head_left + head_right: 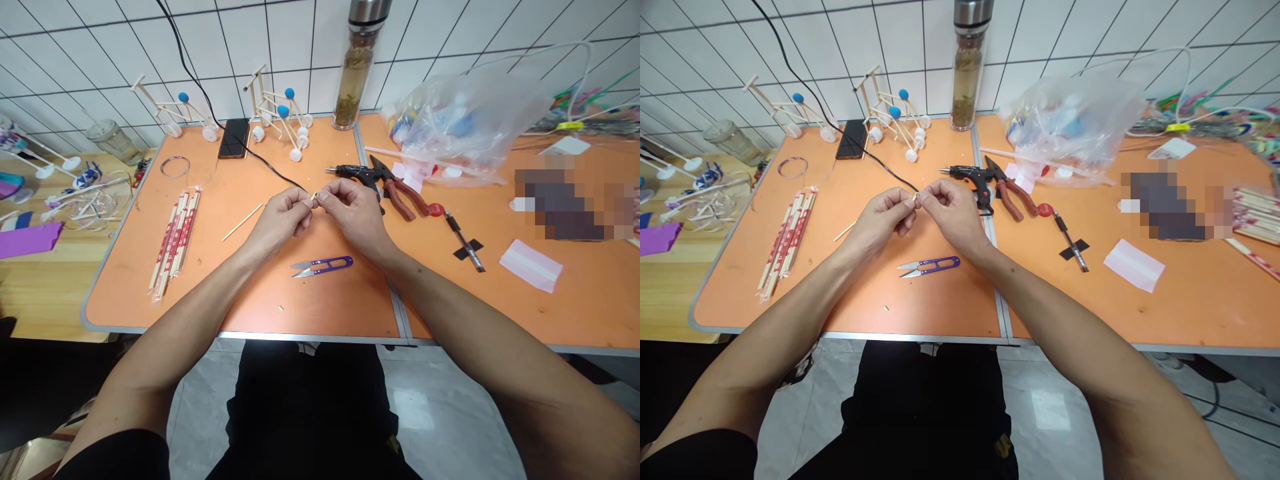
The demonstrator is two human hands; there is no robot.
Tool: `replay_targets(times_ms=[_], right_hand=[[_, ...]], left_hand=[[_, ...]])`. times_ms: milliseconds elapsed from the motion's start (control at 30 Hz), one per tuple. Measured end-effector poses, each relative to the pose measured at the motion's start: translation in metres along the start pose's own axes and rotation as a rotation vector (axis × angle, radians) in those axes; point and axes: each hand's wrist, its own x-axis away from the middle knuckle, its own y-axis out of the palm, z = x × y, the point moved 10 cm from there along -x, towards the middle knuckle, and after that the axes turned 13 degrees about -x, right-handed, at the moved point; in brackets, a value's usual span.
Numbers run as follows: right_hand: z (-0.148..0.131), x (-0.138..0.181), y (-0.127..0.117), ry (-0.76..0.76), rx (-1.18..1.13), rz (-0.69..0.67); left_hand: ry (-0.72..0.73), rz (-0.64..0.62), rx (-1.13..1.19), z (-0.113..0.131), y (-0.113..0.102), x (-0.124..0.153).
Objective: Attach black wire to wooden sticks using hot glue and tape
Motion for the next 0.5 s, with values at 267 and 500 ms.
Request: replay_targets(times_ms=[267, 500], right_hand=[[0.0024, 0.0000, 0.0006, 0.015, -0.023, 0.005], [0.0040, 0.0006, 0.0007, 0.023, -0.026, 0.011]], left_hand=[[0.029, 0.017, -0.062, 0.0022, -0.0005, 0.0000], [0.113, 0.048, -0.134, 0.0021, -0.0025, -0.0011]])
